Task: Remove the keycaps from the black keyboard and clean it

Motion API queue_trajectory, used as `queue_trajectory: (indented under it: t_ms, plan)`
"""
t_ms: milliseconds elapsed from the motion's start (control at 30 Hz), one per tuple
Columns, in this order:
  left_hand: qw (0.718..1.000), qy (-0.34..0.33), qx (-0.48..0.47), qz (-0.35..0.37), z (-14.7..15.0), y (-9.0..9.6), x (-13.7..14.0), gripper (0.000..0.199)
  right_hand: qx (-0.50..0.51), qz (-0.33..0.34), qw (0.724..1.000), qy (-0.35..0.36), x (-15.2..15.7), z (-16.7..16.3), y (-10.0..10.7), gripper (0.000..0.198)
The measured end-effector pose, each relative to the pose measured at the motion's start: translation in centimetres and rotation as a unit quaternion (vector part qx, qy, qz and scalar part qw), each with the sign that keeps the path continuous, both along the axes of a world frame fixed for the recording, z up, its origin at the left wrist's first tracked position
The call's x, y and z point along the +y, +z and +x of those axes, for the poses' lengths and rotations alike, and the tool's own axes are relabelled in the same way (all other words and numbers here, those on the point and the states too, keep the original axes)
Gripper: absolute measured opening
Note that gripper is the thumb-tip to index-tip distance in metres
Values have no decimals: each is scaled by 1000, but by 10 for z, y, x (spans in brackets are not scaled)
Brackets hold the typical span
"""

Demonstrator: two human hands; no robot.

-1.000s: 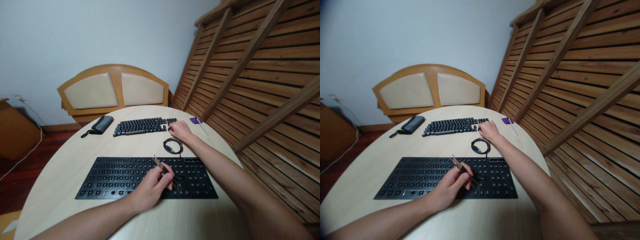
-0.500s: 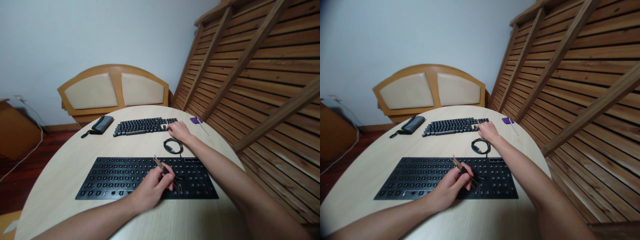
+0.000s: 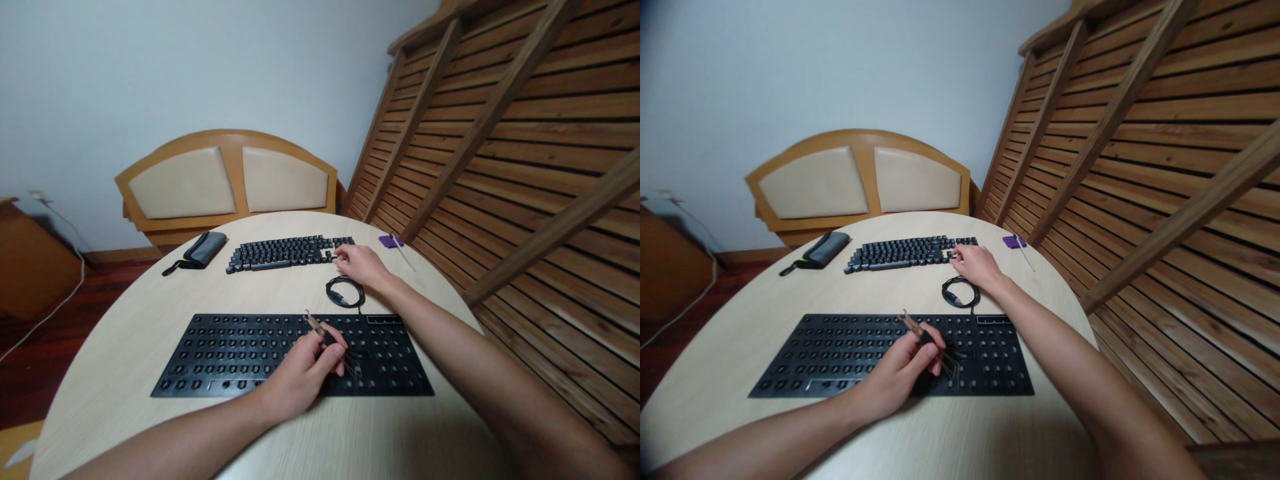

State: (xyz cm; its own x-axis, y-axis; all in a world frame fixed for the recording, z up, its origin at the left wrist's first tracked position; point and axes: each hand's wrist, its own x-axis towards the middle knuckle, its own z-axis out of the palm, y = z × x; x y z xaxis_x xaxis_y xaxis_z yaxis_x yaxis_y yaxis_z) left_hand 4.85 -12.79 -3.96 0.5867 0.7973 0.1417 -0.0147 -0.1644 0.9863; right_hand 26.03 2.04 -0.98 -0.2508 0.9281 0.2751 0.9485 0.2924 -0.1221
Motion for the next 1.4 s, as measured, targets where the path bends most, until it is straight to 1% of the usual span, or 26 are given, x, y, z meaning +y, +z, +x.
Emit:
queue_trajectory:
  t_ms: [67, 100, 133, 200, 300, 400, 467, 633, 767, 900, 967, 1067, 1167, 1233, 1300, 1367, 1400]
  plan:
    - [1000, 15, -6, 2, 0, -1, -1, 32, 50, -8, 998, 30, -19, -6, 6, 26]
    - [1000, 27, -10, 1, 0, -2, -1, 31, 104, -21, 992, 64, -31, -9, 8, 26]
    - [999, 42, -13, 1, 0, -3, -1, 29, 160, -38, 981, 106, -43, -14, 11, 27]
    - [997, 80, -18, 5, -2, -4, 1, 27, 232, -83, 949, 197, -68, -22, 16, 25]
    - [990, 140, -16, 30, -6, -3, 6, 25, 278, -124, 914, 267, -99, -30, 19, 27]
    - [983, 176, -22, 46, -13, 1, 11, 25, 288, -142, 900, 297, -114, -32, 18, 31]
    - [982, 183, -22, 48, -16, 5, 14, 26, 305, -143, 895, 294, -116, -32, 15, 33]
    - [983, 176, -12, 41, -24, 11, 16, 33, 374, -159, 876, 259, -105, -25, 7, 21]
    - [983, 180, -34, 16, -30, 13, 21, 38, 429, -189, 854, 227, -95, -16, 2, 24]
    - [979, 198, -32, 36, -33, 15, 28, 33, 498, -208, 823, 178, -85, -4, -1, 30]
    - [983, 183, -17, 27, -33, 14, 30, 30, 528, -204, 808, 161, -81, 0, -2, 33]
    - [991, 134, 23, 2, -32, 10, 32, 25, 561, -192, 792, 147, -77, 4, -2, 37]
    - [993, 102, 61, -5, -31, 4, 32, 23, 597, -189, 768, 132, -77, 1, -3, 39]
    - [992, 107, 62, 0, -31, 2, 31, 23, 619, -201, 749, 122, -78, -4, -6, 42]
    - [991, 124, 50, 6, -31, 1, 31, 23, 627, -229, 736, 117, -81, -12, -9, 44]
    - [990, 135, 38, 8, -30, 0, 31, 24, 623, -258, 729, 119, -84, -21, -12, 44]
    - [990, 136, 34, 8, -30, 0, 31, 25, 617, -268, 730, 124, -86, -26, -13, 43]
